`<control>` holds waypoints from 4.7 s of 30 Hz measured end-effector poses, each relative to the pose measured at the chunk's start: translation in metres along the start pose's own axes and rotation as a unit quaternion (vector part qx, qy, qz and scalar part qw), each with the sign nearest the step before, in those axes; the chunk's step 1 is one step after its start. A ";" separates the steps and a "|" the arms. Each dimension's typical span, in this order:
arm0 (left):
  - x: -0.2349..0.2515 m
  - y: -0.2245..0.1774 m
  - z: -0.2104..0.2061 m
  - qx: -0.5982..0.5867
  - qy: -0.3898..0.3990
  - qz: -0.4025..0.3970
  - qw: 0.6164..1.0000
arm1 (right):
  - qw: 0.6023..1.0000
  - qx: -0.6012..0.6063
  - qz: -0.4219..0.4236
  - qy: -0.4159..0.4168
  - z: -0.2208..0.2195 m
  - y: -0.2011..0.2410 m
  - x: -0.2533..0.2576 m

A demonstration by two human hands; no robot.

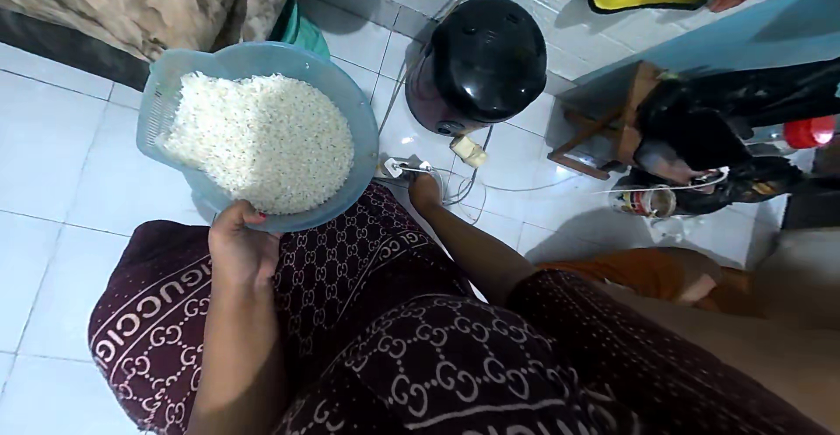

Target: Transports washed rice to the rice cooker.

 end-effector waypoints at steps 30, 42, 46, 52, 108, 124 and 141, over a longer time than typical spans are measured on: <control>0.005 0.006 0.001 0.013 -0.004 0.004 1.000 | 0.978 -0.187 0.060 0.065 0.010 0.030 0.005; 0.007 0.009 0.002 -0.032 0.079 -0.009 0.996 | 0.976 0.215 -0.004 0.025 -0.006 -0.057 -0.008; 0.005 0.008 0.002 -0.022 0.077 -0.012 0.997 | 0.960 0.280 -0.002 0.014 -0.012 -0.071 -0.010; 0.004 0.011 0.003 -0.026 0.080 -0.021 0.996 | 0.991 -0.035 0.089 -0.096 -0.002 -0.033 -0.018; 0.031 0.013 0.013 0.000 0.115 -0.040 0.993 | 0.971 -0.188 0.132 0.069 0.044 0.040 0.046; 0.011 0.011 0.021 -0.022 0.087 -0.050 0.995 | 0.982 -0.157 0.102 0.020 0.005 0.013 0.042; 0.011 0.017 -0.007 0.003 0.116 -0.030 0.993 | 0.966 -0.181 0.135 0.129 0.022 -0.066 -0.018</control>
Point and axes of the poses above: each hand's wrist, its own x-axis towards the middle knuckle, its own z-axis out of the back of the hand, y = z × x, the point moved 3 cm from there along x, towards the middle knuckle, and after that the axes turned 3 degrees about -x, right-handed, at the moved point
